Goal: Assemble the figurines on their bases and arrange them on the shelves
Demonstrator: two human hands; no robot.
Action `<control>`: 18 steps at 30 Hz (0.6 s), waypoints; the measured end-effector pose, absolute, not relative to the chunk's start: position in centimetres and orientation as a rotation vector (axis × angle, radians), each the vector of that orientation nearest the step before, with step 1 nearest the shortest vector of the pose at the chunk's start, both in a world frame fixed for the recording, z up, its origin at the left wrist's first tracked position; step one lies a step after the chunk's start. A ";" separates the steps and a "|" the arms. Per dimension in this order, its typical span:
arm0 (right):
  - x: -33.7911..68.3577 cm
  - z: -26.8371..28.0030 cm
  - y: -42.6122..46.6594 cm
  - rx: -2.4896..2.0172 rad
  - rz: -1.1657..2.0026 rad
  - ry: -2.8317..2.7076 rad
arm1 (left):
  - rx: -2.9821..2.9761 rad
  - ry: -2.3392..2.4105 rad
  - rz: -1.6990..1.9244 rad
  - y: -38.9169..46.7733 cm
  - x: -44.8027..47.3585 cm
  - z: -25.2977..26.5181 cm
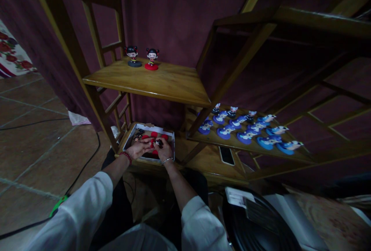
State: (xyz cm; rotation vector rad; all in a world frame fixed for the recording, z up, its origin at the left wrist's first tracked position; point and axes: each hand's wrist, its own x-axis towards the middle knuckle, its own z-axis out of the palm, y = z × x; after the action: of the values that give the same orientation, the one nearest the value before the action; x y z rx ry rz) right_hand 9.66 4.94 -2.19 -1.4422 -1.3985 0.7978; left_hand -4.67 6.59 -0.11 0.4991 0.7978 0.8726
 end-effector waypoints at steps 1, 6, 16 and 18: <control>9.7 -2.2 4.9 -1.437 0.793 -1.410 | 0.502 0.795 0.872 6.6 -4.7 -0.2; 9.6 -2.1 4.9 -1.434 0.739 -1.456 | 0.508 0.820 0.863 6.6 -4.7 -0.3; 9.7 -1.6 4.7 -1.432 0.696 -1.512 | 0.507 0.843 0.858 6.5 -4.6 -0.1; 9.7 -1.3 4.6 -1.430 0.689 -1.523 | 0.509 0.843 0.857 6.5 -4.5 0.0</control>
State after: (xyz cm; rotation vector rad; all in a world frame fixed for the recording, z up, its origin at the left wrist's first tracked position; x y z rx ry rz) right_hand 9.65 4.63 -1.35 -1.4296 -1.5230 0.6889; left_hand -4.53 6.47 -0.01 0.5088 0.8431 0.8575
